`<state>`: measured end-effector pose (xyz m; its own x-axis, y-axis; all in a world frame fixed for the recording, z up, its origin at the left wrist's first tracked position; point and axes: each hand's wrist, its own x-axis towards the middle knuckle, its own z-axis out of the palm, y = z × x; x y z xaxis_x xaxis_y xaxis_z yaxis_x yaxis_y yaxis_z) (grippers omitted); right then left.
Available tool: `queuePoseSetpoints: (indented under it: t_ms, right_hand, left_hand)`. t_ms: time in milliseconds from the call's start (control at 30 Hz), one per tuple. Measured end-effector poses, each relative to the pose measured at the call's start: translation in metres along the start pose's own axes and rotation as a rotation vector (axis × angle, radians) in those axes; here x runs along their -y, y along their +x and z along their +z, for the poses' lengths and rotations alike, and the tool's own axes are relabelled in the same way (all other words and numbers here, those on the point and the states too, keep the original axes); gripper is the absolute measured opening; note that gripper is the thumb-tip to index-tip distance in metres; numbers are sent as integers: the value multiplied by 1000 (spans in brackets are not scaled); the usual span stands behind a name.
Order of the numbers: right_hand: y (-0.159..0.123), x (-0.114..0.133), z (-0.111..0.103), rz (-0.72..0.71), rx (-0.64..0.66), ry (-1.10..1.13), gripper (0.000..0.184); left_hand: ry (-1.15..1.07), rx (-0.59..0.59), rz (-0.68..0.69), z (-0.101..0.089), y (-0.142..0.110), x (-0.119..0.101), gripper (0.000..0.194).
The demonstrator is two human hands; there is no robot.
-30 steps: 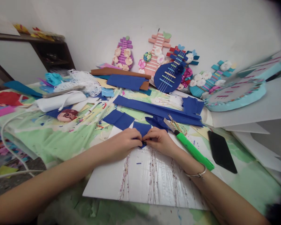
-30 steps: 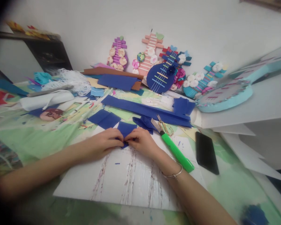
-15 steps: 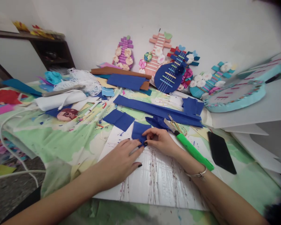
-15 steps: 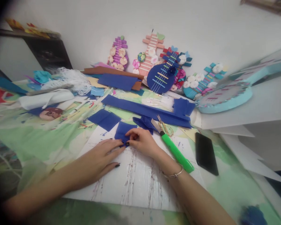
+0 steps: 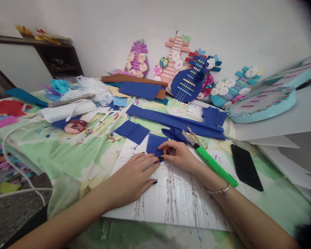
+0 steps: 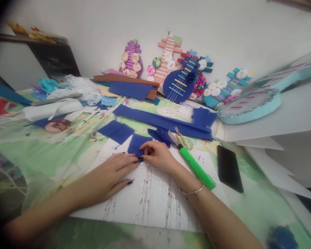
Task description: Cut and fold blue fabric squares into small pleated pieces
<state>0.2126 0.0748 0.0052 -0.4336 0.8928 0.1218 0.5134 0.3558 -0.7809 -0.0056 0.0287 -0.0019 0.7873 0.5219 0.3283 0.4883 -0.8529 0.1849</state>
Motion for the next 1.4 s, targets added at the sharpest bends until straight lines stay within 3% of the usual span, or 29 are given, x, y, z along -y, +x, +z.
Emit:
queuePoseSetpoints:
  t_ms: [133, 367, 500, 633, 733, 900, 1000, 1233, 1400]
  right_hand:
    - [0, 5, -3, -17, 22, -17, 28]
    - [2, -2, -7, 19, 11, 142, 39]
    - [1, -2, -9, 32, 2, 185, 37]
    - [0, 3, -6, 2, -51, 36, 25]
    - [1, 4, -5, -16, -50, -53, 28]
    - [1, 3, -6, 17, -64, 6, 37]
    - [0, 3, -6, -54, -70, -27, 36]
    - [-4, 3, -3, -379, -23, -245, 39]
    - [-5, 1, -2, -428, -2, -356, 37]
  left_hand:
    - [-18, 31, -7, -1, 1, 0, 36]
    - [-16, 19, -20, 0, 2, 0, 35]
    - [4, 30, -22, 0, 2, 0, 37]
    - [22, 38, -51, 0, 1, -1, 41]
    - [10, 35, -56, 0, 1, 0, 40]
    - [-45, 18, -54, 0, 1, 2, 37]
    - [-64, 10, -51, -1, 0, 2, 36]
    - [-41, 25, -50, -1, -1, 2, 38]
    - [-48, 7, -45, 0, -2, 2, 38]
